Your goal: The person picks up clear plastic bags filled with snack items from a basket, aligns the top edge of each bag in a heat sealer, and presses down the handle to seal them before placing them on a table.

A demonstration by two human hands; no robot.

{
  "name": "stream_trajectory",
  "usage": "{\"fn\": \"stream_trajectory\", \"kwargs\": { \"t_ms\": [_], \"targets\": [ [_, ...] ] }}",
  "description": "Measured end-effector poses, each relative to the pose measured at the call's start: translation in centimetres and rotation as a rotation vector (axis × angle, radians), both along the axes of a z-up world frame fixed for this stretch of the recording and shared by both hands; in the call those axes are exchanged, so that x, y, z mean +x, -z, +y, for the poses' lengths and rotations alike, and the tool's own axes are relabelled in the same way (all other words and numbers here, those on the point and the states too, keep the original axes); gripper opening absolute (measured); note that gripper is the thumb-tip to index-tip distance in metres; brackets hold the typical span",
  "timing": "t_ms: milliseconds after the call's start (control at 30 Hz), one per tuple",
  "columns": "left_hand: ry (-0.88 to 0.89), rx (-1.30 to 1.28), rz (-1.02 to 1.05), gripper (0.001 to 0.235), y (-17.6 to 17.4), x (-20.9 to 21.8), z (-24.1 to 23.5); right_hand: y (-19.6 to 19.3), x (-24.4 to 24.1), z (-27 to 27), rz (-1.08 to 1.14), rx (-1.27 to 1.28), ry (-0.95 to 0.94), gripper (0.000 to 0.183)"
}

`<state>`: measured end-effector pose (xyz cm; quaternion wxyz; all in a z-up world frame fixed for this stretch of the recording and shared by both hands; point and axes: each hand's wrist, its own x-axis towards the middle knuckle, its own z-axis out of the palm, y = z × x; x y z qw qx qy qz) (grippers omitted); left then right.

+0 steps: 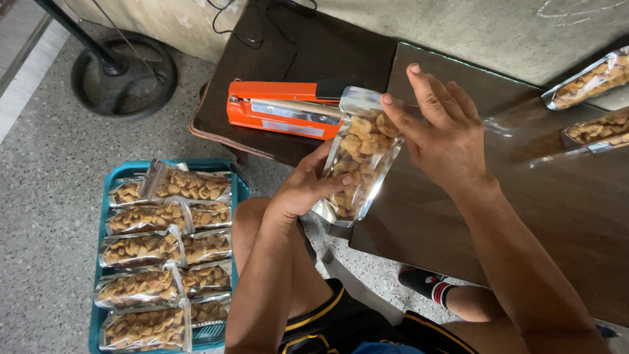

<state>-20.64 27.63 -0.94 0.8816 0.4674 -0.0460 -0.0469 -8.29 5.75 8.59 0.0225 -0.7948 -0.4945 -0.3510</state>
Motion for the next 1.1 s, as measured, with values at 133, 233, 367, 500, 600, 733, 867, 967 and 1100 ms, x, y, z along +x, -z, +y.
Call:
{"fn": "stream_trajectory", "kwargs": {
  "t_ms": [133,233,367,500,600,733,867,967,1100],
  "targets": [
    [-0.018,0.009,-0.076,0.075,1.0,0.3,-0.2,-0.1,0.5,0.4,-0.035,-0.018,-0.025,0.043],
    [-0.163,0.008,-0.120,0.073,2.0,0.4,-0.4,-1.2,-1.2,0.8,0.097,-0.153,0.119,0.044],
    [-0.435,-0.033,-0.163,0.069,1.2,-1.5,-0.8,-1.7,-3.1,4.5,0.540,0.137,-0.162,0.054],
    [-0.702,-0.017,-0.071,0.065,0.1,-5.4,0.0,-0.2,-7.2,9.8,0.906,0.359,-0.434,0.061],
    [-0.935,0.000,0.030,0.061,0.9,-8.6,1.8,2.5,-9.9,13.9,0.888,0.157,-0.401,0.065],
    [-1.266,0.201,0.182,0.047,4.3,-12.3,5.6,7.8,-13.3,19.5,1.452,-0.171,-0.402,0.052],
    [-1.446,0.147,0.338,0.050,8.4,-13.8,7.8,14.7,-16.6,24.3,1.495,-0.073,-0.506,0.051],
    [-1.481,0.055,0.583,0.047,11.6,-13.8,9.5,18.0,-18.1,26.0,1.569,-0.119,-0.399,0.064],
    [-1.469,-0.051,0.851,0.046,15.1,-13.9,11.0,22.6,-18.9,27.9,1.562,-0.306,-0.364,0.066]
  ]
}}
